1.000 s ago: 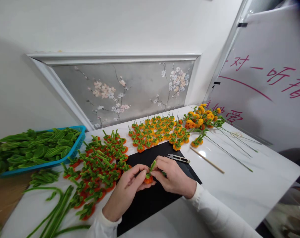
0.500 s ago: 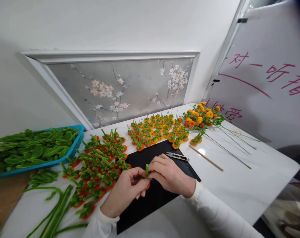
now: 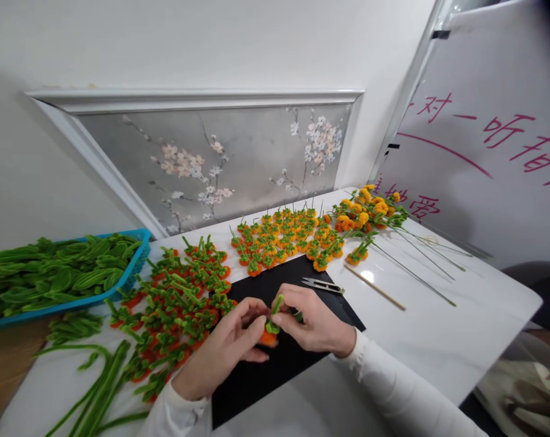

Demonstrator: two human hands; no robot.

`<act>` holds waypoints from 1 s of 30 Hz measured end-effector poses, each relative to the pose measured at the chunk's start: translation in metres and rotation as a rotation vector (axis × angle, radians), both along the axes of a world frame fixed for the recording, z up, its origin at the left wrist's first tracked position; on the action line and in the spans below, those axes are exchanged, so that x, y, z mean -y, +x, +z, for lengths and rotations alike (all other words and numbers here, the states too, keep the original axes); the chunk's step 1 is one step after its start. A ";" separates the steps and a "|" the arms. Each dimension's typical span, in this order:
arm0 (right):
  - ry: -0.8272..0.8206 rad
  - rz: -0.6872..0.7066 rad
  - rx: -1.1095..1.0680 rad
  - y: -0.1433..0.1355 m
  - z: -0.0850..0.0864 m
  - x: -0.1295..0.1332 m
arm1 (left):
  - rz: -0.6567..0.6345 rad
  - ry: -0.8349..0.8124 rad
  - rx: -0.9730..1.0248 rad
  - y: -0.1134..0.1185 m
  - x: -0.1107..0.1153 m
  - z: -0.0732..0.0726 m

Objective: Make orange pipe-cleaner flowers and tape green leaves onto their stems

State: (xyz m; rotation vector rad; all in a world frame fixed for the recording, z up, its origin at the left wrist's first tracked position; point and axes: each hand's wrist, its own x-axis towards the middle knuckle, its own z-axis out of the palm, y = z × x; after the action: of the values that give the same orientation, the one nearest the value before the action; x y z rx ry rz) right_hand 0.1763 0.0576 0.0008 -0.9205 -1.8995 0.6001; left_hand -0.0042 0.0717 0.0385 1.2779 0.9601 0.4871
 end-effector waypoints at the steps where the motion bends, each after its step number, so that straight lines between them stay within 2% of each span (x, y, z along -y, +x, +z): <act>1: 0.007 -0.018 0.005 -0.001 -0.001 0.000 | 0.015 0.098 -0.029 0.001 0.001 0.000; 4: 0.023 -0.048 0.019 -0.002 -0.002 0.001 | 0.045 0.333 -0.114 0.004 0.002 0.000; 6: 0.039 -0.059 0.034 -0.002 -0.002 0.001 | 0.056 0.360 -0.128 0.005 0.002 0.001; 11: 0.085 -0.023 0.078 0.001 0.003 0.000 | 0.041 0.165 -0.077 0.004 0.002 0.008; 15: 0.134 0.007 0.106 0.002 0.004 -0.001 | 0.057 0.124 -0.058 0.006 0.001 0.012; 20: 0.166 0.019 0.143 0.001 0.003 -0.001 | 0.008 0.085 -0.021 0.003 0.000 0.010; 30: 0.138 0.098 0.030 0.001 0.006 0.000 | -0.043 -0.156 0.088 -0.002 0.000 0.005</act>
State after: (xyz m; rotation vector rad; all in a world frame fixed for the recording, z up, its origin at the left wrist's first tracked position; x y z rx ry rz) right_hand 0.1775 0.0574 0.0065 -0.7550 -1.9959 0.5079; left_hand -0.0062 0.0720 0.0438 1.1256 0.8781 0.4230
